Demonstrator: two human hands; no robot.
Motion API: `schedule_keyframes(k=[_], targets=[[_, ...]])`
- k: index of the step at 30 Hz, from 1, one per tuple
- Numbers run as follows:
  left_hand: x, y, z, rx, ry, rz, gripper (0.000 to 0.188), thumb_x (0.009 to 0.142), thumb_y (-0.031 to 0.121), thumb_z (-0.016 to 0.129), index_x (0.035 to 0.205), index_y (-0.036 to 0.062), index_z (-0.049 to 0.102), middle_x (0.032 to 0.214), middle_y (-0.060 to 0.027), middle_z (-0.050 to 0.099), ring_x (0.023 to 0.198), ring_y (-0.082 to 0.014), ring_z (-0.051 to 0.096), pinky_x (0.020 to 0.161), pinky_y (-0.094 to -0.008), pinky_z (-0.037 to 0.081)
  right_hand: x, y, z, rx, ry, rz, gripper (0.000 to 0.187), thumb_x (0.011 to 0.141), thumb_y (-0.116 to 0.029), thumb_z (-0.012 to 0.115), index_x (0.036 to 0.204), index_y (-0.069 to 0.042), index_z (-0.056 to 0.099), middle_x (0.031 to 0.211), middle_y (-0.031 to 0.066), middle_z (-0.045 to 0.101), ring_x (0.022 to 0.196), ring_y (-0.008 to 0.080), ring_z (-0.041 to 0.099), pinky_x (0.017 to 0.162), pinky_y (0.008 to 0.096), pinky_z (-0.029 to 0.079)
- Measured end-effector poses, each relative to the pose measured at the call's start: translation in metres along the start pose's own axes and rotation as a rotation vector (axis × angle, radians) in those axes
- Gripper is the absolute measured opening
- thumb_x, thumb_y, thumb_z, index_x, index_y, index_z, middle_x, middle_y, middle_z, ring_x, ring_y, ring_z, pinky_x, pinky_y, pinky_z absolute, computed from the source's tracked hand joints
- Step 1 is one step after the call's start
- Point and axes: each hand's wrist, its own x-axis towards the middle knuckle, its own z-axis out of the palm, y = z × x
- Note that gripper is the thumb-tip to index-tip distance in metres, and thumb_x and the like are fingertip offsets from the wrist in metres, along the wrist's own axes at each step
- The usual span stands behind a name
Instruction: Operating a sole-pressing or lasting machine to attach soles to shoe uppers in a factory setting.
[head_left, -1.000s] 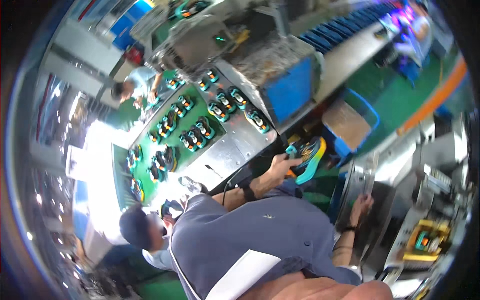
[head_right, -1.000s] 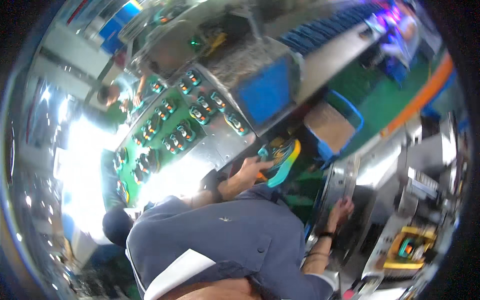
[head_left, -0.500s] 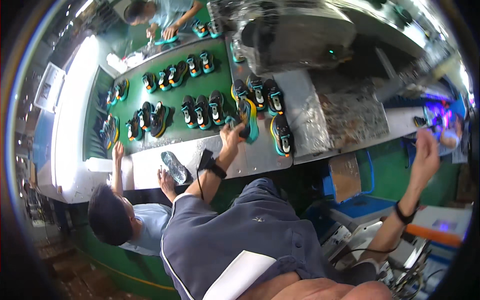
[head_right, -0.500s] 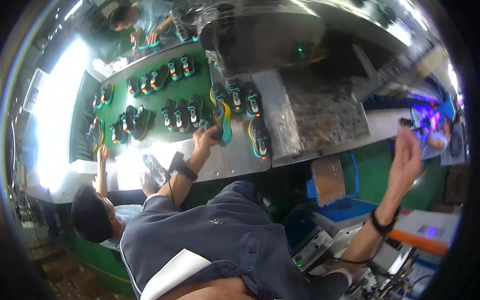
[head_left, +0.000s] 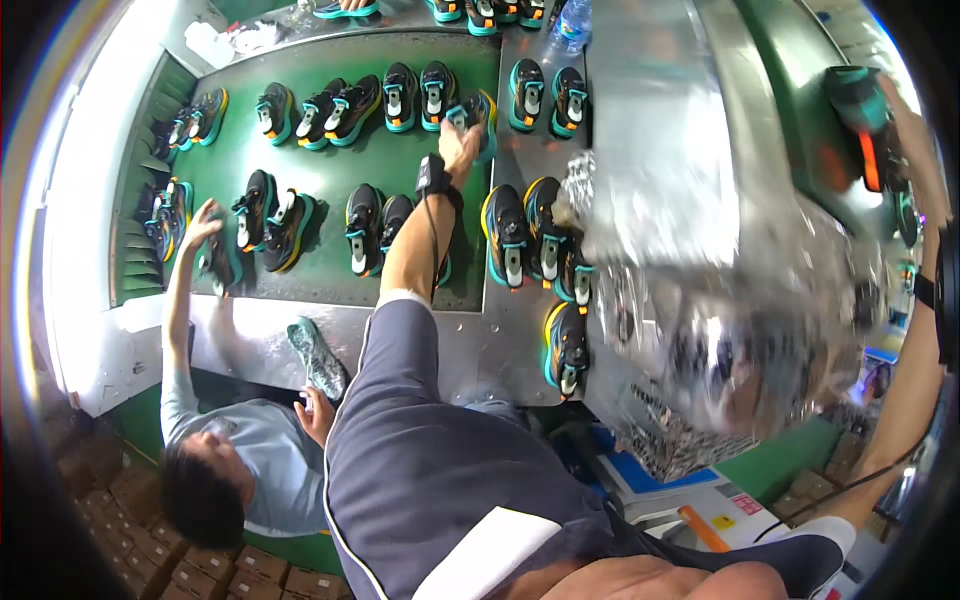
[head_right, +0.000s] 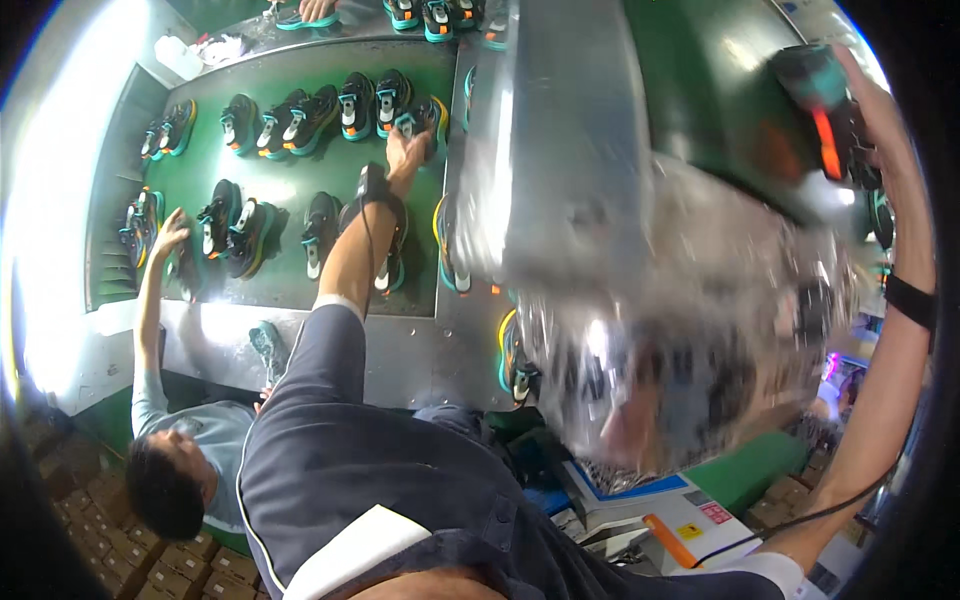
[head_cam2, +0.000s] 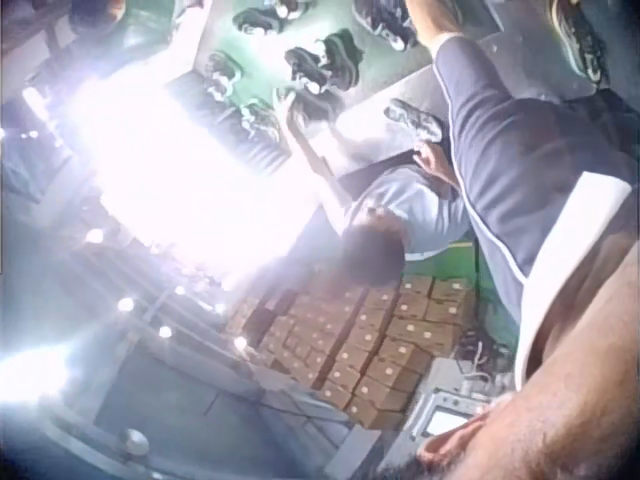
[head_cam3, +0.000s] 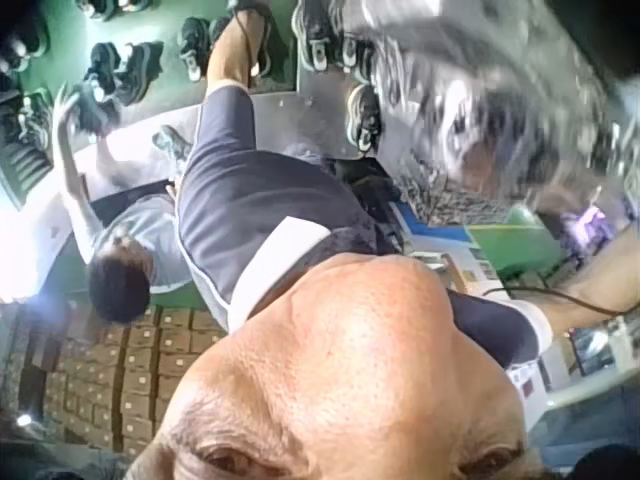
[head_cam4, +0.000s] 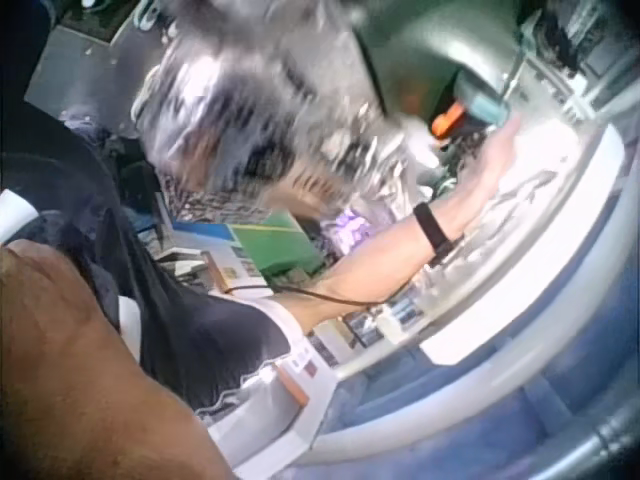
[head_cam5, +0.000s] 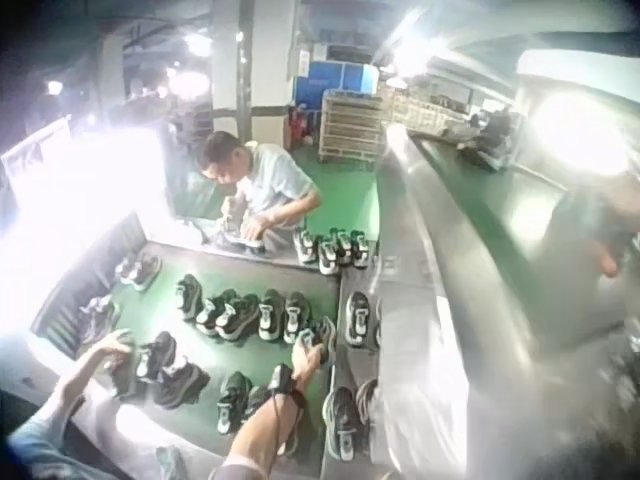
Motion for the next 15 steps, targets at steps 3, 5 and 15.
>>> schedule_keyframes(k=[3, 5, 15], targets=[[0.056, -0.001, 0.046, 0.182, -0.097, 0.114, 0.046, 0.080, 0.021, 0.060, 0.117, -0.0022, 0.045, 0.109, -0.0277, 0.060, 0.096, -0.0457, 0.061, 0.083, -0.0491, 0.050, -0.036, -0.062, 0.000, 0.350, -0.036, -0.021, 0.069, 0.073, -0.051, 0.069, 0.119, -0.003, 0.055, 0.108, 0.0187, 0.062, 0.097, 0.0311, 0.059, 0.083, 0.0421, 0.048], [0.057, 0.003, 0.057, 0.428, -0.256, 0.196, 0.037, 0.082, 0.011, 0.054, 0.115, -0.0015, 0.044, 0.117, -0.0265, 0.054, 0.097, -0.0453, 0.061, 0.084, -0.0498, 0.051, 0.004, -0.043, 0.000, 0.619, -0.306, 0.150, 0.049, 0.082, -0.036, 0.065, 0.115, 0.000, 0.062, 0.110, 0.0215, 0.064, 0.102, 0.0358, 0.059, 0.090, 0.0399, 0.046], [-0.142, 0.031, -0.035, -0.475, -0.539, -0.012, 0.055, 0.088, 0.000, 0.058, 0.139, 0.0013, 0.040, 0.131, -0.0172, 0.054, 0.111, -0.0240, 0.058, 0.093, -0.0355, 0.047, -0.073, -0.095, 0.062, 0.327, 0.700, -0.560, 0.048, 0.073, -0.031, 0.070, 0.107, 0.001, 0.063, 0.095, 0.0127, 0.065, 0.084, 0.0229, 0.061, 0.076, 0.0344, 0.049]])
